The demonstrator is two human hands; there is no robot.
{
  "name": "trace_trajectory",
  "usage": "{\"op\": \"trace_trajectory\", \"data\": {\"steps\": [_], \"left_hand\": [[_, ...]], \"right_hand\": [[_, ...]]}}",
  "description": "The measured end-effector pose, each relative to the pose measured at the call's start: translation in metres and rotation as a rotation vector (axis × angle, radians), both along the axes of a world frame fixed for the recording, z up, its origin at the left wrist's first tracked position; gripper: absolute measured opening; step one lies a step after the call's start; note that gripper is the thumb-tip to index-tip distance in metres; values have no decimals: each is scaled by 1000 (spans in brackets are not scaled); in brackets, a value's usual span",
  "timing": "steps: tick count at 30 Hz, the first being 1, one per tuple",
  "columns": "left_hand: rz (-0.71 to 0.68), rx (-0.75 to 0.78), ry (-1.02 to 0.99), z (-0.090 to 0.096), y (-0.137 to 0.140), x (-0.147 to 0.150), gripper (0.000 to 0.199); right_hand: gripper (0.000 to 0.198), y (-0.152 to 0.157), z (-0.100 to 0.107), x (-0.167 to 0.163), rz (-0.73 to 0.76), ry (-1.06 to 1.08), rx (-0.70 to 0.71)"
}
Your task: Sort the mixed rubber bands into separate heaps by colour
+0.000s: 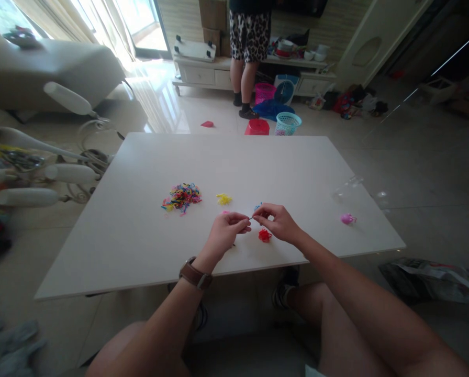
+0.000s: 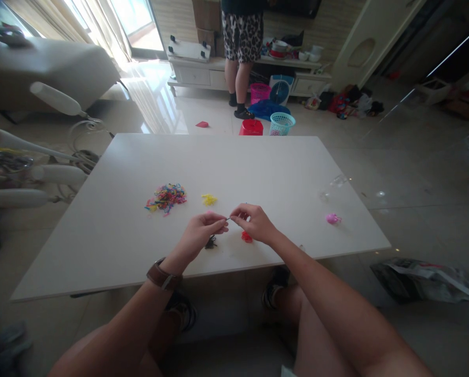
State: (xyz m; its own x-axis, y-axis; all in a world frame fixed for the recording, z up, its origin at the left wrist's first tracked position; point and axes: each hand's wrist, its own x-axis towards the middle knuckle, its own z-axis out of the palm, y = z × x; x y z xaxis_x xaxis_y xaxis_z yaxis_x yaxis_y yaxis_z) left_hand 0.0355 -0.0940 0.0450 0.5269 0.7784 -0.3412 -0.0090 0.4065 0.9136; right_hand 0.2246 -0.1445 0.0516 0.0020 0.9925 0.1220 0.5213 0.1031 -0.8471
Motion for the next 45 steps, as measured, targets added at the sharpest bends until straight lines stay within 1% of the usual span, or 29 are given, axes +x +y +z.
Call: {"op": "trace_trajectory", "data": {"steps": [2, 5, 7, 9, 12, 15, 19, 28, 32, 39, 42, 45], "left_hand": [[43, 26, 22, 1, 5, -4, 29], [154, 78, 38, 4, 15, -12, 33], [205, 97, 25, 6, 21, -17, 37], [230, 108, 14, 9, 24, -20, 39], [237, 145, 30, 11, 25, -23, 42], [236, 186, 62, 11, 24, -24, 42], [246, 189, 57, 11, 23, -25, 39], [235, 109, -17, 11, 24, -27, 38], [226, 104, -19, 10, 24, -27, 36], [216, 109, -11, 7, 28, -29, 38], [218, 166, 44, 2, 41, -34, 37], [254, 231, 133, -7, 62, -40, 36]], "right_hand": [[20, 1, -1, 0, -33, -14, 0], [16, 1, -9, -3, -63, -53, -29], [12, 2, -17, -8, -8, -99, -61], [10, 1, -28, -17, 85, -157, -82], [10, 1, -42, -32, 194, -241, -81], [10, 2, -51, -46, 254, -310, -68], [11, 3, -56, -56, 262, -343, -65], [8, 7, -67, -64, 261, -360, -88], [7, 6, -66, -65, 231, -389, -105], [8, 9, -51, -57, 144, -320, -118], [8, 9, -47, -55, 137, -323, -122], [8, 7, -46, -54, 161, -346, -117]]}}
